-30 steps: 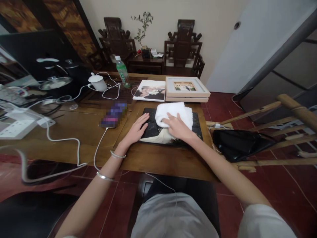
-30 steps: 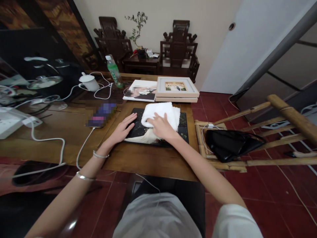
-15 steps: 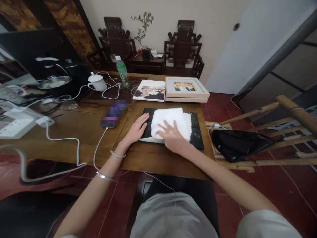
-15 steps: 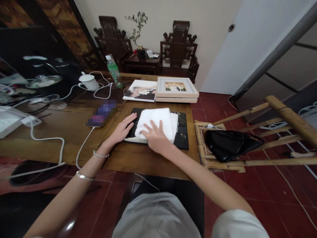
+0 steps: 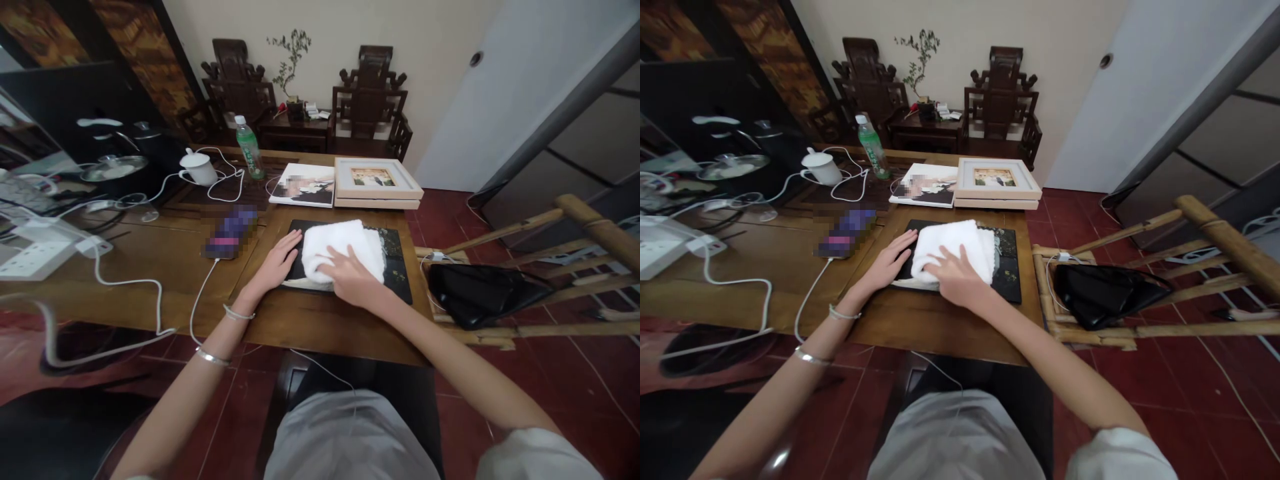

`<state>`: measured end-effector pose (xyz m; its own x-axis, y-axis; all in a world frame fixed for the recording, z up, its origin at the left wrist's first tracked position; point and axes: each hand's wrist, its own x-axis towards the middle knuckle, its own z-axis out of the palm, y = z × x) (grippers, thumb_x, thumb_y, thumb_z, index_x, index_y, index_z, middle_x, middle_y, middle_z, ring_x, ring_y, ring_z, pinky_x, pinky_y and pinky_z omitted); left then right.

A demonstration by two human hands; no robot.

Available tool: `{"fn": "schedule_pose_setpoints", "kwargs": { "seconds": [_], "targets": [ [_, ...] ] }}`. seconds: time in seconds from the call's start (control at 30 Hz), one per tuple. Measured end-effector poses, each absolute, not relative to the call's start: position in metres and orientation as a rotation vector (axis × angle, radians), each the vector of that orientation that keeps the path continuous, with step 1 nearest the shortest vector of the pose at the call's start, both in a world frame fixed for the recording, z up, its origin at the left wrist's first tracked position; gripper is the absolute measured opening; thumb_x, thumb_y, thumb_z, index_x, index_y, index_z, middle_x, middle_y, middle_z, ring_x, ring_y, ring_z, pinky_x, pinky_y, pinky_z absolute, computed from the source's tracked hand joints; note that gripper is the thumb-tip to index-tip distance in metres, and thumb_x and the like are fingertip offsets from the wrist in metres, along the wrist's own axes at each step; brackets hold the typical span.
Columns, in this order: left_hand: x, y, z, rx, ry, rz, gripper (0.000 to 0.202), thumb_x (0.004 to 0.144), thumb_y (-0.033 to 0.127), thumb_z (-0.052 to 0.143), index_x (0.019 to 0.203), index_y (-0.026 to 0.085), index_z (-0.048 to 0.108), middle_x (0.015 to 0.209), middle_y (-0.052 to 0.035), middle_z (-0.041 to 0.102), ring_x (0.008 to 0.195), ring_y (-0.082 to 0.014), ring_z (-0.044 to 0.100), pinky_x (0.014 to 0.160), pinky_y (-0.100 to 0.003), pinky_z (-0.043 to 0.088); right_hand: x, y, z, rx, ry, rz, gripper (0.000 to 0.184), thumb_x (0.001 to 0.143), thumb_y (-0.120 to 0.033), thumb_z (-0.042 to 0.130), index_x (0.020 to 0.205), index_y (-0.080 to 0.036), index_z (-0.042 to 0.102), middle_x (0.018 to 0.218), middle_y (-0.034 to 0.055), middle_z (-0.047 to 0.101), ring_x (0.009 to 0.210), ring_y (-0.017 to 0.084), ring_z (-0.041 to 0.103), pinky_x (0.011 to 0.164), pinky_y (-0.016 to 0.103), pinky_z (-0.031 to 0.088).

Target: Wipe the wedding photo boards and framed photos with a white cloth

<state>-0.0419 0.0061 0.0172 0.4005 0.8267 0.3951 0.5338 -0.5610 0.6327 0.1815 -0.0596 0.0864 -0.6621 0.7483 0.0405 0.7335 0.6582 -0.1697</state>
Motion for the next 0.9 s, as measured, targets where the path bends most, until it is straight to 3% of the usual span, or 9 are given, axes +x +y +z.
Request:
{"fn": "schedule_pose_setpoints", "kwargs": {
  "seconds": [0.17, 0.4, 0.6, 0.77, 0.9],
  "targets": [
    [-0.042, 0.006, 0.016, 2.251, 1.158, 0.984, 0.05, 0.097, 0.045, 0.036, 0.137, 0.018, 0.051, 0.148, -0.0107, 0.044, 0.14, -0.0231, 0.036, 0.117, -0.048, 0.024, 0.185, -0.004, 0.087, -1.363, -2.651, 0.152, 0.06, 0.076, 0.004, 0.037, 0.131, -0.016, 0.053, 0.127, 0.0182, 0.06, 0.135, 0.03, 0.037, 0.107, 0.063, 0.025],
    [-0.036, -0.004, 0.03, 2.073, 1.18, 1.181, 0.055, 0.097, 0.052, 0.035, 0.138, 0.018, 0.05, 0.147, -0.011, 0.045, 0.14, -0.0229, 0.036, 0.118, -0.044, 0.024, 0.154, -0.008, 0.082, -1.37, -2.71, 0.03, 0.061, 0.076, 0.004, 0.039, 0.132, -0.018, 0.052, 0.153, 0.0107, 0.036, 0.141, 0.039, 0.023, 0.104, 0.074, 0.02],
    [-0.037, -0.008, 0.034, 1.886, 1.13, 1.418, 0.059, 0.099, 0.052, 0.025, 0.144, 0.016, 0.041, 0.148, -0.0118, 0.044, 0.138, -0.0236, 0.039, 0.117, -0.042, 0.028, 0.133, -0.065, 0.08, -0.99, -2.894, 0.058, 0.046, 0.084, -0.004, 0.042, 0.123, -0.021, 0.061, 0.152, 0.0082, 0.038, 0.141, 0.038, 0.023, 0.106, 0.073, 0.02],
    [-0.035, -0.01, 0.035, 2.035, 1.162, 1.317, 0.058, 0.1, 0.049, 0.028, 0.141, 0.012, 0.045, 0.148, -0.0142, 0.042, 0.139, -0.024, 0.037, 0.117, -0.044, 0.025, 0.167, -0.098, 0.083, -0.807, -2.974, 0.224, 0.045, 0.081, 0.0, 0.04, 0.111, -0.02, 0.067, 0.148, 0.0055, 0.045, 0.141, 0.036, 0.026, 0.108, 0.07, 0.021],
    [-0.033, -0.008, 0.032, 2.145, 1.207, 1.142, 0.054, 0.097, 0.048, 0.039, 0.138, 0.014, 0.049, 0.147, -0.0134, 0.044, 0.138, -0.0236, 0.039, 0.116, -0.045, 0.027, 0.207, -0.105, 0.087, -0.886, -2.93, 0.307, 0.056, 0.071, 0.007, 0.04, 0.111, -0.021, 0.066, 0.147, 0.0053, 0.046, 0.143, 0.03, 0.025, 0.111, 0.066, 0.02]
  ]
}}
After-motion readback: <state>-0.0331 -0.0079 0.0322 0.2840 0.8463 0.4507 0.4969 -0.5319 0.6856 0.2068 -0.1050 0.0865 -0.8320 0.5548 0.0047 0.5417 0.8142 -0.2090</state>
